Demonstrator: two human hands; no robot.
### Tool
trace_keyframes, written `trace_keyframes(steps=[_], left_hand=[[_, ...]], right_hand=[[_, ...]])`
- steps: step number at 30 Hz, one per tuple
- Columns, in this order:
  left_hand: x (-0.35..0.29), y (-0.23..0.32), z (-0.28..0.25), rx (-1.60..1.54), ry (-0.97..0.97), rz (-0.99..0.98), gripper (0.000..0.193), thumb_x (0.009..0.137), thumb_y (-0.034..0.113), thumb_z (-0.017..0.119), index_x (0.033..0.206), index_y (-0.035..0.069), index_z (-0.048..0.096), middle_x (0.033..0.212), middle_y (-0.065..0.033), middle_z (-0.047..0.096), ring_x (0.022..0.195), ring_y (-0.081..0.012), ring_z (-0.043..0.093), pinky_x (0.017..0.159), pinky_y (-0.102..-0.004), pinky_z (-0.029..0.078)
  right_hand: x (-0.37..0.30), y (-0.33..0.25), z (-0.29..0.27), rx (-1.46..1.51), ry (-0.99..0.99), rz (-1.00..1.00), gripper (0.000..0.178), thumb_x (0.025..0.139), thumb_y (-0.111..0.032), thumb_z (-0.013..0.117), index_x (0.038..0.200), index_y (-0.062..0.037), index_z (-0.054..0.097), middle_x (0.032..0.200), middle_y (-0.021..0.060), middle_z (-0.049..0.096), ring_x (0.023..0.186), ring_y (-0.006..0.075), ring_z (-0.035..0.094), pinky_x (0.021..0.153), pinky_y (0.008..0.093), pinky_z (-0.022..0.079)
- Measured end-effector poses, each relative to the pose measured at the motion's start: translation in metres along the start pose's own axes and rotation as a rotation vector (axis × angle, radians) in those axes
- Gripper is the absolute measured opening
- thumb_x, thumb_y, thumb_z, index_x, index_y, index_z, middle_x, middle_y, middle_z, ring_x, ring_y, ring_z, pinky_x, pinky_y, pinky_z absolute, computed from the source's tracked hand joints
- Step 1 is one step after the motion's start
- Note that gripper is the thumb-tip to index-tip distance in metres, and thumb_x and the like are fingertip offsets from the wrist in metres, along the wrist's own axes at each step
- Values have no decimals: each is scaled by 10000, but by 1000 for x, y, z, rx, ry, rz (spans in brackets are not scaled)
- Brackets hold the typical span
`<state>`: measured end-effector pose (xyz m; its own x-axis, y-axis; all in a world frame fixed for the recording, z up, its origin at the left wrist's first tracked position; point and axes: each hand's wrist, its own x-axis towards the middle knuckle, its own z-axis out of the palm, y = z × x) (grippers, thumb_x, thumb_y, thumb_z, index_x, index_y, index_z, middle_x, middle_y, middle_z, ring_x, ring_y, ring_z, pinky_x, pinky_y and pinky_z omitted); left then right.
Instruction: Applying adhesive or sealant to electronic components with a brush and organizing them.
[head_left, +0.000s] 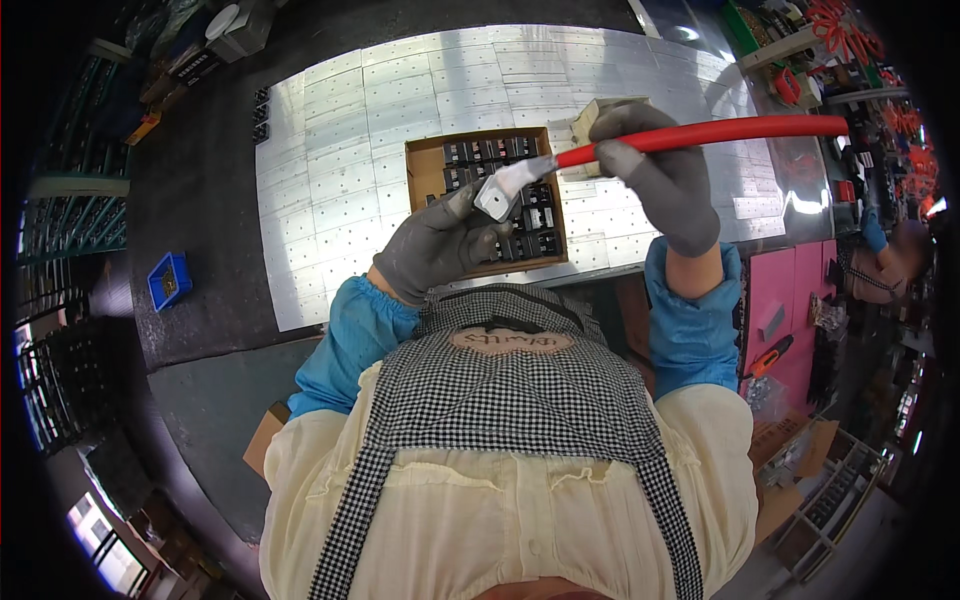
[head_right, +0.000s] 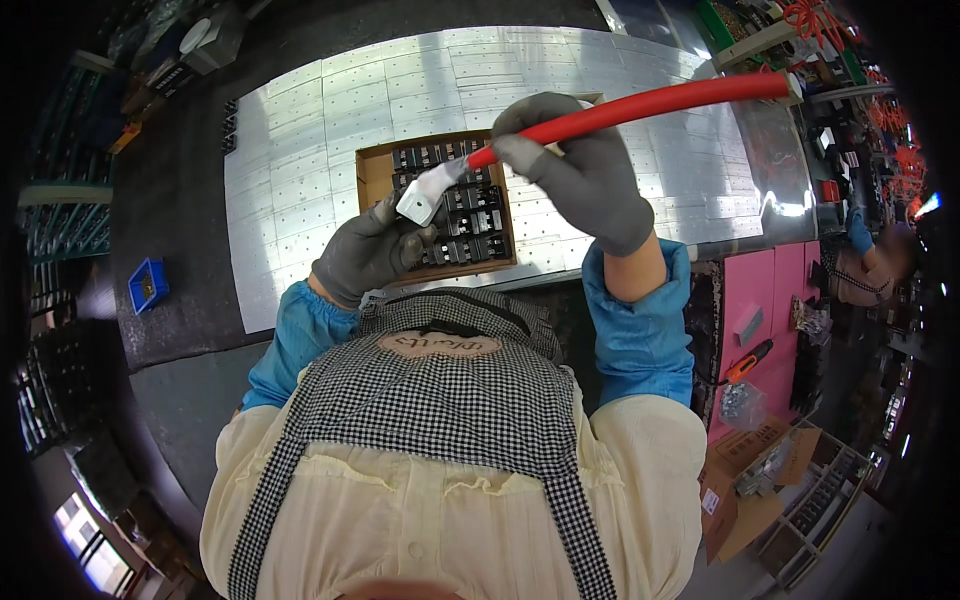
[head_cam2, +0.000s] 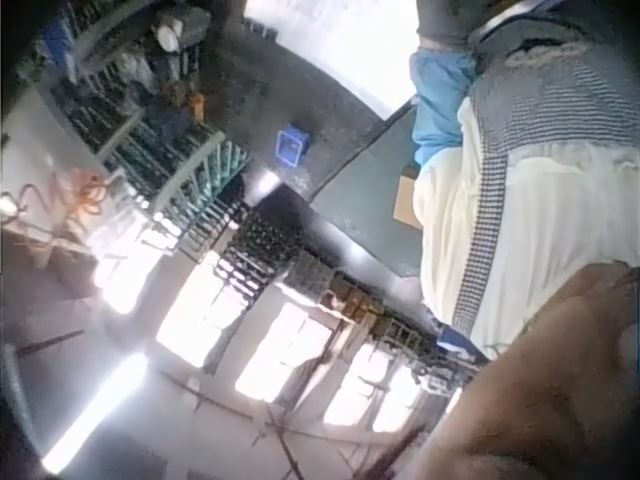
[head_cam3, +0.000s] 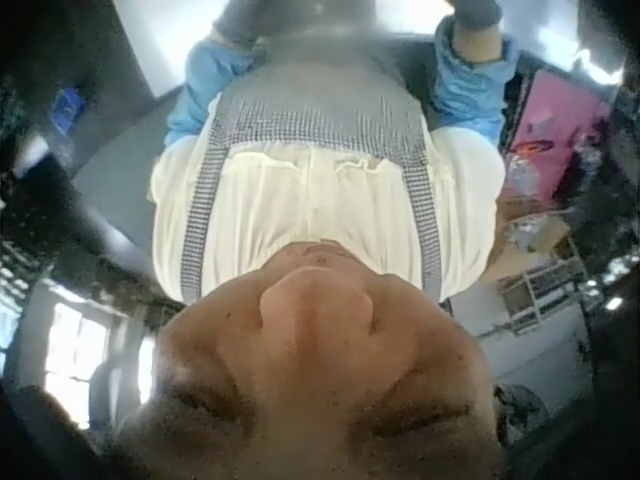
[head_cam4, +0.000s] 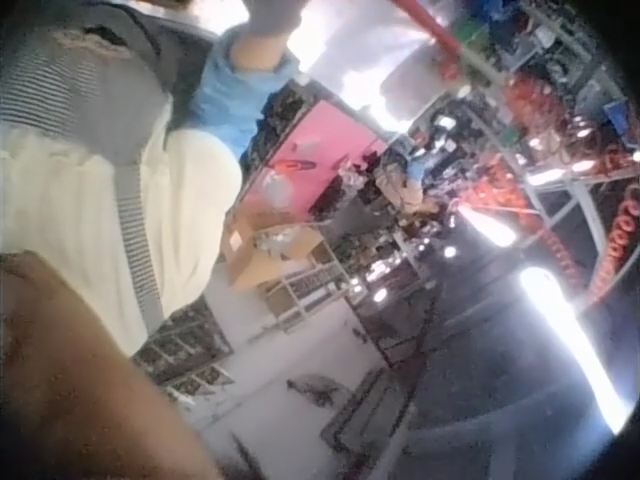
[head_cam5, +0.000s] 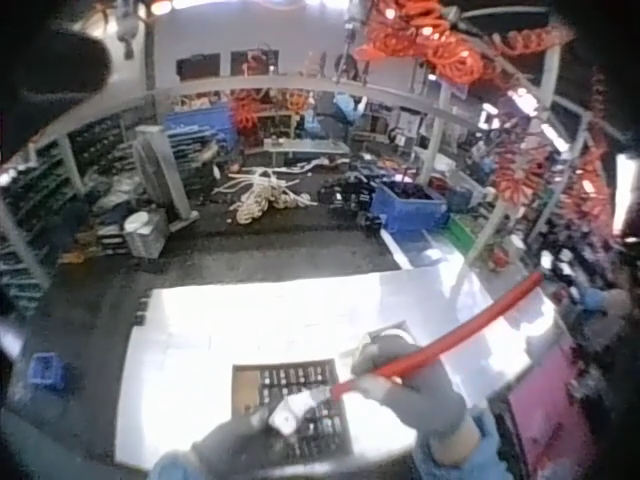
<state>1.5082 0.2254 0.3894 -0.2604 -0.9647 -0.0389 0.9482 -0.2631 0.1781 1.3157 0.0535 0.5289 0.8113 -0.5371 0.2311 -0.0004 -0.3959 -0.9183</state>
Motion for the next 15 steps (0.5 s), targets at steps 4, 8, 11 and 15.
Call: trace_keyframes(steps=[4,8,11,15], left_hand=[[2,-2,-1,13,93,43,403,987,274,521,1281,1,474,1077,-176,617,960,-195,655,783,-221,588],[3,-2,2,32,109,12,406,986,281,525,1270,-6,478,1076,-173,618,960,-195,656,784,-217,587],[2,-1,4,52,132,27,413,985,289,528,1268,-8,478,1078,-170,615,957,-194,655,784,-214,586],[3,-2,4,37,129,15,407,987,284,526,1265,-9,480,1078,-156,611,953,-181,649,783,-211,585]], right_hand=[[-2,-1,2,269,12,-27,234,861,-176,650,987,21,646,772,73,644,728,113,604,657,242,490],[1,2,5,124,-61,62,218,858,-168,645,970,19,647,755,69,636,714,111,600,657,256,491],[4,3,2,126,25,52,218,864,-177,637,963,17,646,738,57,623,670,111,582,643,257,485],[6,5,2,150,-31,22,232,877,-196,631,960,19,643,733,49,613,677,92,560,617,231,456]])
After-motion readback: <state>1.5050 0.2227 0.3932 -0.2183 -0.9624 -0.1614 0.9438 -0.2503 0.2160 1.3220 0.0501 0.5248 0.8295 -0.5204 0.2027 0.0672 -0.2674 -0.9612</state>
